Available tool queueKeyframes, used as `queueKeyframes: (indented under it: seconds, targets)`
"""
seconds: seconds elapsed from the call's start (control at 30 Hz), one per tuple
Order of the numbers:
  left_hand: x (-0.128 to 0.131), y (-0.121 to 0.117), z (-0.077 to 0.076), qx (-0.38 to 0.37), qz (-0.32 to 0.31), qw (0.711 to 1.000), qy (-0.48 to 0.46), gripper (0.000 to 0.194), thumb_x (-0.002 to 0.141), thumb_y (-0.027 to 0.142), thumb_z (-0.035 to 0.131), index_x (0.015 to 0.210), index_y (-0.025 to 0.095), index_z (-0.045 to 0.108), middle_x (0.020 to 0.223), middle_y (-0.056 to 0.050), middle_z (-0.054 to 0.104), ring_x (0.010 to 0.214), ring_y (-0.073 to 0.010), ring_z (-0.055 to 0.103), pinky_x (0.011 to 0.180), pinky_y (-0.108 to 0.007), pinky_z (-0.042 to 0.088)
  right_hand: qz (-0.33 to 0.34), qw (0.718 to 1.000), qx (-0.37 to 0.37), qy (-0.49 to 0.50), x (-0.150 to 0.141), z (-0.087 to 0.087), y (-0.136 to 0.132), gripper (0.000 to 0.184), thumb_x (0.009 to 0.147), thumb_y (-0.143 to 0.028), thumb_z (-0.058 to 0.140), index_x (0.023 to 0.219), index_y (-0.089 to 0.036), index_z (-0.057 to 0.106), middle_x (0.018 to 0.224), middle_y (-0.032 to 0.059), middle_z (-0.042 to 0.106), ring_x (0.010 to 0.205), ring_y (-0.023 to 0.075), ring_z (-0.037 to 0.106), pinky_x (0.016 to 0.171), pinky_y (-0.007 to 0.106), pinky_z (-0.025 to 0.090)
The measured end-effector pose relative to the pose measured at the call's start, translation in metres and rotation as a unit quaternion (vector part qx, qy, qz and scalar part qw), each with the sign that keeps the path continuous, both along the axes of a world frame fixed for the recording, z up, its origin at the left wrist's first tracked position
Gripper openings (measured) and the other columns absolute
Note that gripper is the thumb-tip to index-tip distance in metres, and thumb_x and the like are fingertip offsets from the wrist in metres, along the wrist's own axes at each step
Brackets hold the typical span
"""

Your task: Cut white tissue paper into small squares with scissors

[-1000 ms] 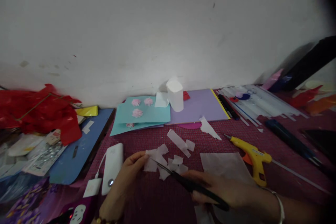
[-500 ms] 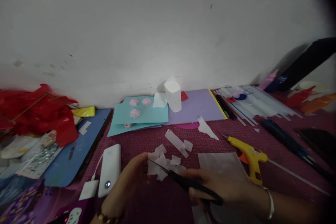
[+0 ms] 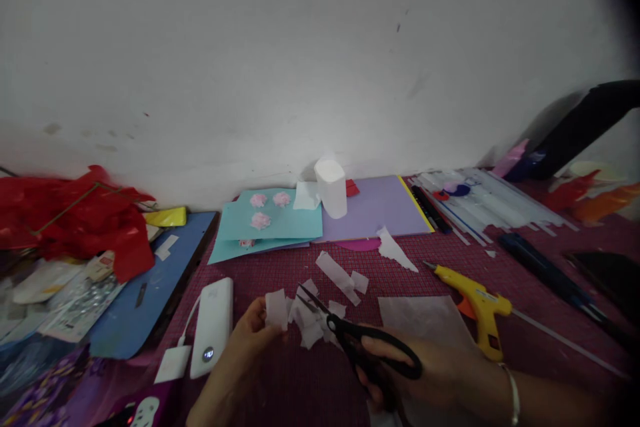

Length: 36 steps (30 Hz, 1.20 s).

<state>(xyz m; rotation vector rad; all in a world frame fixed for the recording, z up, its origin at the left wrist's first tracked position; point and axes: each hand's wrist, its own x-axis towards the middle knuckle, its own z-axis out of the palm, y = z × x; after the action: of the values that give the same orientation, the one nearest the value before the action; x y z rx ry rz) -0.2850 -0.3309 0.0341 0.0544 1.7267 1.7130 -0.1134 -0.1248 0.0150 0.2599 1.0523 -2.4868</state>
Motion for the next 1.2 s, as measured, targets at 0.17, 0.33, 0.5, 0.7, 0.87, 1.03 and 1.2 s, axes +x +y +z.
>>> queueKeyframes:
  seconds: [0.17,0.33,0.5,0.7,0.87,1.03,1.2]
  targets:
    - [0.004,-0.002,0.007,0.008,0.021,0.999,-0.045,0.028,0.054,0.024,0.079,0.078,0.015,0.066,0.07,-0.002,0.071,0.056,-0.0112,0.058,0.056,-0.022,0.045,0.068,0.961,0.252,0.091,0.007,0.032,0.012,0.045,0.082,-0.042,0.062,0.12,-0.02,0.056,0.09,0.0055,0.057,0.073,0.0137,0.055,0.066,0.024,0.044]
    - [0.009,-0.002,0.01,0.002,0.042,0.996,-0.074,0.03,0.052,0.023,0.078,0.076,0.017,0.062,0.057,0.001,0.066,0.046,-0.0103,0.054,0.044,-0.02,0.039,0.098,0.948,0.293,0.075,0.01,0.028,0.02,0.046,0.084,-0.044,0.058,0.122,-0.019,0.054,0.089,0.0072,0.058,0.071,0.0166,0.058,0.066,0.027,0.047]
    - [0.017,0.0,0.008,-0.014,-0.006,0.996,-0.089,0.021,0.051,0.016,0.068,0.072,0.017,0.062,0.048,0.004,0.059,0.04,-0.0084,0.048,0.039,-0.019,0.034,0.124,0.944,0.294,0.08,0.003,0.032,0.018,0.043,0.084,-0.041,0.057,0.12,-0.018,0.056,0.09,0.0062,0.057,0.066,0.0126,0.055,0.061,0.024,0.045]
    - [0.019,0.001,0.004,-0.025,-0.087,0.991,-0.097,0.018,0.06,0.03,0.071,0.068,0.014,0.066,0.05,0.001,0.057,0.04,-0.0068,0.046,0.037,-0.018,0.032,0.116,0.952,0.262,0.112,-0.001,0.035,0.017,0.047,0.084,-0.046,0.057,0.121,-0.017,0.057,0.091,0.0073,0.058,0.068,0.0131,0.055,0.062,0.025,0.045]
    - [0.019,0.002,0.0,-0.04,-0.095,0.991,-0.082,0.031,0.062,0.044,0.075,0.066,0.015,0.065,0.05,0.001,0.056,0.04,-0.0071,0.046,0.036,-0.017,0.031,0.12,0.954,0.252,0.107,0.0,0.028,0.014,0.051,0.084,-0.049,0.056,0.124,-0.016,0.054,0.085,0.005,0.057,0.065,0.0119,0.054,0.06,0.023,0.044]
    - [0.019,0.008,0.004,-0.09,-0.104,0.988,-0.067,0.035,0.057,0.048,0.076,0.062,0.016,0.063,0.047,0.003,0.053,0.038,-0.0074,0.044,0.036,-0.019,0.031,0.121,0.95,0.264,0.117,-0.001,0.021,0.011,0.048,0.085,-0.046,0.057,0.122,-0.017,0.053,0.087,0.0026,0.053,0.063,0.0076,0.05,0.055,0.018,0.042]
    - [0.013,0.011,0.007,-0.105,-0.123,0.986,-0.034,0.036,0.059,0.049,0.074,0.061,0.016,0.062,0.047,0.003,0.052,0.038,-0.0077,0.043,0.036,-0.019,0.03,0.114,0.952,0.263,0.108,-0.003,0.022,0.01,0.046,0.084,-0.046,0.058,0.121,-0.017,0.054,0.082,0.0005,0.05,0.055,0.0043,0.045,0.048,0.015,0.04]
